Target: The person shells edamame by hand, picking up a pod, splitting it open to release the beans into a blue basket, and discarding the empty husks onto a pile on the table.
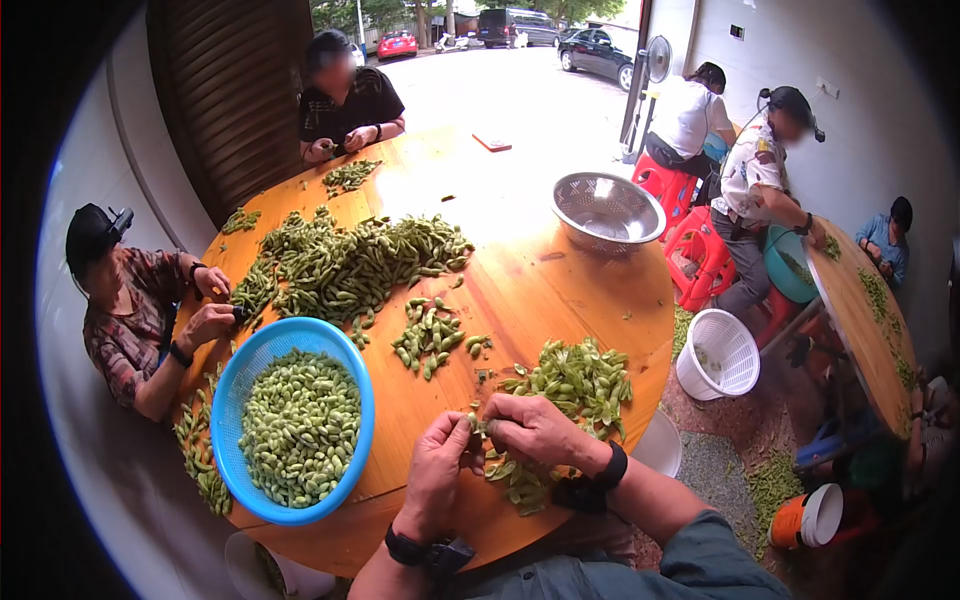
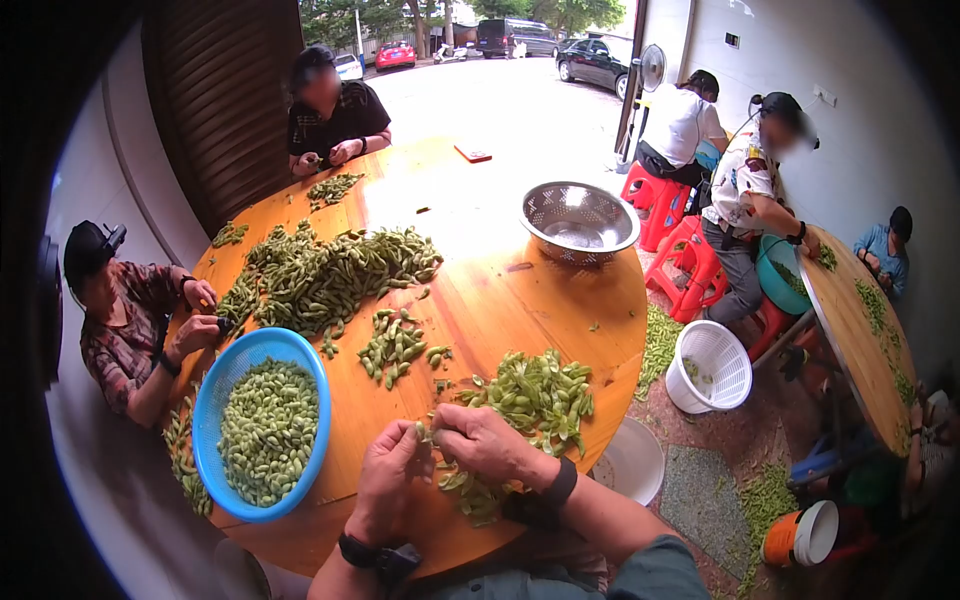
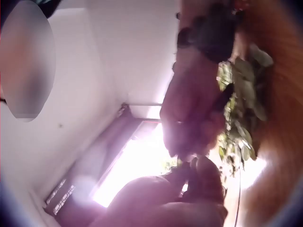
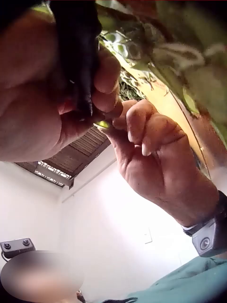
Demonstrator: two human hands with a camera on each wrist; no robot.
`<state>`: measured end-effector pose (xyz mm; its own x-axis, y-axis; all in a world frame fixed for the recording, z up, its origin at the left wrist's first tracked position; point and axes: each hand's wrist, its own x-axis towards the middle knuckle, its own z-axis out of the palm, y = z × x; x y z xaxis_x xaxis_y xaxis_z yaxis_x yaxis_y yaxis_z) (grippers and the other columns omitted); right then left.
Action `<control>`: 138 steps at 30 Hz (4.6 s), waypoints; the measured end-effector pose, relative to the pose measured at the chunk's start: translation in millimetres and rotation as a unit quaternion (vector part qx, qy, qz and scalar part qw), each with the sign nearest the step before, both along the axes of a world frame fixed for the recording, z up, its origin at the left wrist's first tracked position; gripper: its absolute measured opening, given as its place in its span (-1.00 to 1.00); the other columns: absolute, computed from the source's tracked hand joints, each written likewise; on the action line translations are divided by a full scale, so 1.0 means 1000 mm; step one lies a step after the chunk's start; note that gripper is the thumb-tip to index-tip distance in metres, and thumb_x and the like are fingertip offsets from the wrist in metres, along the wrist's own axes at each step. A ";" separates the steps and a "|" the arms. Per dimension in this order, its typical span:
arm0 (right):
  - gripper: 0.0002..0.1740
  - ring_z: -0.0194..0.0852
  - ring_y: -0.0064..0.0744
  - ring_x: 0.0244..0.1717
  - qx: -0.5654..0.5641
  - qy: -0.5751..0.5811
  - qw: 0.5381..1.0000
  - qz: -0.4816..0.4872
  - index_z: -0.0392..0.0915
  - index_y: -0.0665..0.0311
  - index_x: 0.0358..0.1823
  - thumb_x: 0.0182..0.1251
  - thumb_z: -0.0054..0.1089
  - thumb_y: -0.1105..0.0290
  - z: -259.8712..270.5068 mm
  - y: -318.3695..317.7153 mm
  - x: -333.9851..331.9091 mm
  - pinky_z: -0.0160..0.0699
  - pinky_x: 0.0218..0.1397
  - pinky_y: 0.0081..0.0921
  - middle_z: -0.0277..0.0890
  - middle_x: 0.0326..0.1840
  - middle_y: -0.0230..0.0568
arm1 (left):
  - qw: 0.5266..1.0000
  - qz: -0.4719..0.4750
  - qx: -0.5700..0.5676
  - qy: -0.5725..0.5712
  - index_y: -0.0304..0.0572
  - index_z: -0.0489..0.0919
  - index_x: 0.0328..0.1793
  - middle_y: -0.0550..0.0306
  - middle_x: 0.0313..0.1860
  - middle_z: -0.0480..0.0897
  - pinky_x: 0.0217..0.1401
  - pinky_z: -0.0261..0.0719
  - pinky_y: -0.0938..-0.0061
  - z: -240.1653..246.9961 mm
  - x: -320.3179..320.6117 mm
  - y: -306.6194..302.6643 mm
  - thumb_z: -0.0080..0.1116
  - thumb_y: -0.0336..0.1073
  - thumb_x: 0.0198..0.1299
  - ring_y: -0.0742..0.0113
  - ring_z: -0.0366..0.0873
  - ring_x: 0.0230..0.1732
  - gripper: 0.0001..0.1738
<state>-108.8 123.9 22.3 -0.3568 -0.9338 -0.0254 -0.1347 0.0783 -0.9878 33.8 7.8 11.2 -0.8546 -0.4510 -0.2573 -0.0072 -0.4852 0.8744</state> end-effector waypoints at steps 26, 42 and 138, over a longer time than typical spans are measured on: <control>-0.89 0.57 0.07 -0.37 -0.126 0.323 0.933 -0.096 0.46 0.31 -0.38 0.21 0.24 0.48 -0.007 -0.010 0.009 0.55 -0.33 -0.17 0.49 -0.43 -0.02 | 1.000 -0.006 0.028 -0.006 -0.22 0.57 -0.20 0.25 -0.45 0.59 -0.60 0.35 0.74 -0.012 -0.002 -0.008 0.10 -0.17 0.47 0.60 0.43 -0.61 -0.73; -0.80 0.58 0.14 -0.15 0.017 0.354 0.926 -0.130 0.45 0.42 -0.12 0.26 0.13 0.49 0.003 0.018 -0.012 0.56 -0.11 -0.12 0.55 -0.24 0.12 | 0.736 0.135 -0.644 -0.162 -0.30 0.64 -0.17 0.02 -0.34 0.58 -0.20 0.52 0.30 -0.024 -0.070 -0.080 0.27 -0.34 0.20 0.18 0.57 -0.33 -0.83; -0.88 0.60 0.01 -0.29 -0.121 0.278 0.948 -0.101 0.52 0.34 -0.31 0.14 0.29 0.59 0.001 0.000 0.015 0.56 -0.27 -0.25 0.55 -0.37 -0.03 | 0.997 -0.063 0.040 -0.012 -0.09 0.53 -0.22 0.47 -0.57 0.35 -0.59 0.09 0.71 -0.015 -0.004 -0.005 -0.06 -0.09 0.55 0.70 0.17 -0.60 -0.68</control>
<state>-93.5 123.9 22.8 -0.4242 -0.7999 0.4244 -0.6457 -0.0614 -0.7611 29.5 2.8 -3.9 -0.8962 -0.3184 -0.3088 -0.0924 -0.5468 0.8321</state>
